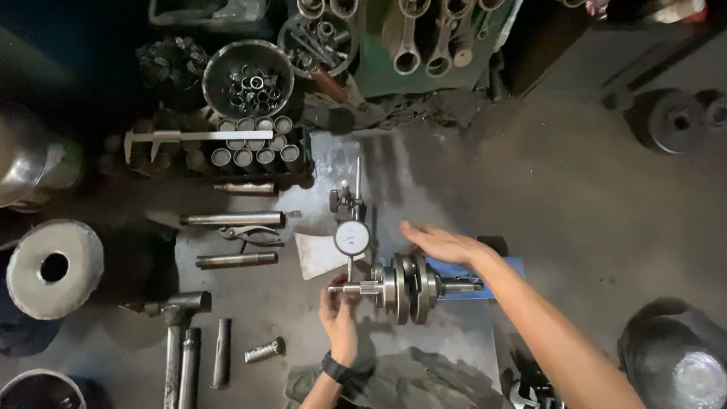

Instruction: The recorder is inspecting and measuring a motorcycle crankshaft using a dial indicator and cleaning it with a towel.

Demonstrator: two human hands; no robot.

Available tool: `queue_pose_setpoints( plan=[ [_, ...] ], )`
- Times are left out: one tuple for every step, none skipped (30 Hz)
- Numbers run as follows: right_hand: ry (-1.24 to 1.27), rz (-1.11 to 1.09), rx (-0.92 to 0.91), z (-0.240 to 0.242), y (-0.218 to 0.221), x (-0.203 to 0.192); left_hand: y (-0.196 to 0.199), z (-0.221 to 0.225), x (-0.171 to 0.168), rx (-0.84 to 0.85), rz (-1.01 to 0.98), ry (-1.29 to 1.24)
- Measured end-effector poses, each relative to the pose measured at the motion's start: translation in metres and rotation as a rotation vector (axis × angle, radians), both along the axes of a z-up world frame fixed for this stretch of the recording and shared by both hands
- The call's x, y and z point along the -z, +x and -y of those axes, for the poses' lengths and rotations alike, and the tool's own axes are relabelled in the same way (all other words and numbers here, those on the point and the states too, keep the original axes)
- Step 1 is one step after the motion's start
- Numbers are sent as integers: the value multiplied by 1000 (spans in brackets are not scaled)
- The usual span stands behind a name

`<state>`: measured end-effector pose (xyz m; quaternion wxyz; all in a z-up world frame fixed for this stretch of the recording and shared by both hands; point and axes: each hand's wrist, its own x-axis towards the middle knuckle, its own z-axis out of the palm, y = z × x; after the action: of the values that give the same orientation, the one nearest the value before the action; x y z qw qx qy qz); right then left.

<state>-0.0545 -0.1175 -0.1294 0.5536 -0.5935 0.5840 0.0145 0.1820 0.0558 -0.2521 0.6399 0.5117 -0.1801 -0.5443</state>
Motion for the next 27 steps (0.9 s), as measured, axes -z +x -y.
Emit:
queue_pose_setpoints(
  plan=[
    [48,-34,-26,6,8,-1,6,10,-6,23,140,-23],
    [44,-34,-21,4,11,-13,9,16,-8,27,140,-28],
    [139,66,182,1,14,-24,13,19,-10,6,89,-1],
    [234,167,385,-2,17,-34,16,21,-12,-15,38,27],
    [237,168,387,-7,17,-46,17,22,-8,-13,40,30],
    [241,372,605,-12,17,-56,18,22,-5,0,114,13],
    [241,574,820,-16,17,-67,18,22,-1,12,186,-5],
    [243,572,820,-27,24,-77,18,22,9,12,186,-2],
    [117,579,812,-37,30,-87,18,22,19,15,203,-17],
    [-9,585,801,-48,36,-98,18,20,29,18,220,-31],
    [-5,583,803,-61,42,-100,20,22,28,20,219,-27],
    [-235,481,692,-75,47,-103,22,21,26,5,230,-36],
    [-464,373,573,-89,53,-107,25,22,23,-11,241,-48],
    [-463,373,573,-102,57,-108,32,22,17,-10,241,-47],
    [-667,429,516,-113,60,-110,40,23,11,-68,242,-4],
    [-870,484,452,-126,64,-114,48,22,3,-125,242,40],
    [-881,489,444,-135,65,-112,58,25,-12,-132,240,28],
    [-937,458,460,-144,66,-111,69,27,-27,-210,341,-45],
    [-999,427,482,-151,67,-109,80,33,-42,-285,441,-124],
    [-1017,433,479,-156,63,-117,84,41,-70,-289,439,-142],
    [-1038,559,484,-162,59,-124,88,44,-96,-335,394,-234],
    [-1056,687,488,-168,56,-130,92,47,-122,-379,349,-327],
    [-1060,691,483,-167,54,-159,81,47,-144,-383,348,-332],
    [-946,621,525,-166,52,-190,70,47,-167,-200,323,-214],
    [-836,550,564,-163,49,-221,59,50,-191,-14,295,-103],
    [-846,554,560,-161,49,-236,38,53,-213,-17,295,-114],
    [-847,640,485,-161,49,-251,16,52,-233,285,-130,7]
  ],
)
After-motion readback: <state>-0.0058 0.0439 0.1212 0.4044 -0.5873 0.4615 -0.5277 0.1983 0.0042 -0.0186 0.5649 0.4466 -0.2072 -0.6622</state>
